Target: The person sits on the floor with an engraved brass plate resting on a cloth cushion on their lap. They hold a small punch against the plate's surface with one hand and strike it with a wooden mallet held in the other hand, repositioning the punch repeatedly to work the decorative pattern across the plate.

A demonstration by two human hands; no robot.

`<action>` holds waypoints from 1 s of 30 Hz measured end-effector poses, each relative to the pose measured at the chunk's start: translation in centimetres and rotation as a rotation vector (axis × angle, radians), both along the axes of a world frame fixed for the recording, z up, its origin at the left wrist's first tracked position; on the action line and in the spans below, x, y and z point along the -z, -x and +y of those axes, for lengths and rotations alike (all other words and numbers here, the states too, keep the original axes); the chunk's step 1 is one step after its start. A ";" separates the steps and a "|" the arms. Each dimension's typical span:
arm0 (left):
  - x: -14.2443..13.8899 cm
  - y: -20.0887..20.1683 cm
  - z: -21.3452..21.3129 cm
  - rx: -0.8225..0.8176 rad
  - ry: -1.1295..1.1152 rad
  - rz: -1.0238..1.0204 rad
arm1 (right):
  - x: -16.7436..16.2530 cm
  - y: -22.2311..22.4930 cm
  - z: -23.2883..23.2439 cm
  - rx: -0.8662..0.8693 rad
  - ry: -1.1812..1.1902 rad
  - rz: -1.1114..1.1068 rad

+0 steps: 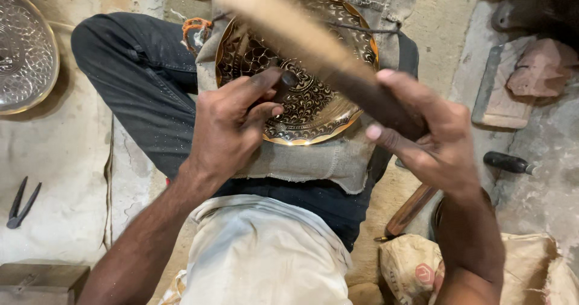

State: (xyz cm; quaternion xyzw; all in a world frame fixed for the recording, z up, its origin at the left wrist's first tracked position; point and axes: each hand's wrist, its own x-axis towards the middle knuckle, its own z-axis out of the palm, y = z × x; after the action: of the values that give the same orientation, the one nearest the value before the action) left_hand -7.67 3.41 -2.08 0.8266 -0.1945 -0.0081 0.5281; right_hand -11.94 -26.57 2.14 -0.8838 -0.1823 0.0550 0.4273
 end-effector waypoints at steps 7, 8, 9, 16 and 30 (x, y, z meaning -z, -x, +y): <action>-0.1 -0.1 0.0 0.007 0.007 0.023 | 0.2 -0.2 0.4 0.104 -0.112 0.077; -0.1 -0.1 0.0 -0.003 0.004 0.041 | 0.3 -0.2 0.4 0.184 -0.207 0.126; -0.1 0.0 0.0 0.000 0.012 0.021 | 0.2 -0.2 0.4 0.103 -0.110 0.067; 0.2 -0.1 -0.1 0.007 0.001 0.024 | -0.1 -0.3 0.5 -0.004 -0.054 0.014; -0.5 -1.8 0.3 0.150 0.037 -0.046 | 1.5 3.9 -0.2 0.264 -0.203 0.035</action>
State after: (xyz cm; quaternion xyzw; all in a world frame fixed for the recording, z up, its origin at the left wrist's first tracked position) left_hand -5.90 3.72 -1.63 0.7997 -0.2682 -0.0248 0.5366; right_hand -15.86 -26.77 0.59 -0.8512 -0.0619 -0.0051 0.5211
